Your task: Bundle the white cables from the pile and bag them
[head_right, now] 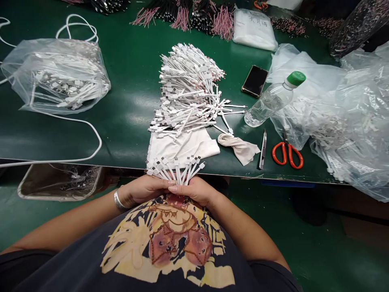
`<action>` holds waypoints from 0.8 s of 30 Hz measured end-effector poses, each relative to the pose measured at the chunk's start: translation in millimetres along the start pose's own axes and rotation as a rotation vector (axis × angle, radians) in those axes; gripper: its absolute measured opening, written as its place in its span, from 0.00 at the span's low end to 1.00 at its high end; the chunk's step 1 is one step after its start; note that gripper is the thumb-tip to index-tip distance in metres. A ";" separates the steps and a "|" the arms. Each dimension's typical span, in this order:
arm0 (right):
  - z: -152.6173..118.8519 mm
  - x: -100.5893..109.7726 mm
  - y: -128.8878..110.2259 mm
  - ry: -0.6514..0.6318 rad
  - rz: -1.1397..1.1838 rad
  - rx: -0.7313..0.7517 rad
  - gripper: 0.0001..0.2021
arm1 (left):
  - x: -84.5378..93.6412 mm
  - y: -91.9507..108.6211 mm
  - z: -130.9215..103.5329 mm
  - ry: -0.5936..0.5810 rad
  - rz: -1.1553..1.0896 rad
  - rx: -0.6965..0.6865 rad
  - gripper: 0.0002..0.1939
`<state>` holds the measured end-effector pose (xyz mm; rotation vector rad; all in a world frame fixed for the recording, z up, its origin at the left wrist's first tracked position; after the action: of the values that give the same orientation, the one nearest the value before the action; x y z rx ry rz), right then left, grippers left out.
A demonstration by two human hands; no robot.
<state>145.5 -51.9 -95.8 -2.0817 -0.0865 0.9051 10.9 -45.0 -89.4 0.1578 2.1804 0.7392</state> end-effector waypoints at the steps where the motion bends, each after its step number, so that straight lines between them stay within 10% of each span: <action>1: 0.3 -0.8 -0.3 0.000 0.007 -0.007 0.21 | -0.7 0.5 -0.2 -0.002 0.007 0.006 0.13; 24: -8.0 -18.8 -20.0 0.007 -0.239 0.042 0.20 | -5.1 21.1 -9.7 -0.081 0.552 -0.194 0.19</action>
<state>141.6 -51.2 -67.5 -1.9852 -0.3037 0.7478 4.5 -33.9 -69.5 0.6940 1.9838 1.2193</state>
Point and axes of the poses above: each hand's wrist, its own z-axis towards the middle knuckle, its own x-axis out of the back of the hand, y = z × x, the point moved 3 cm from there along z, towards the middle knuckle, and after that the axes turned 2 degrees about z, right-handed, at the moved point
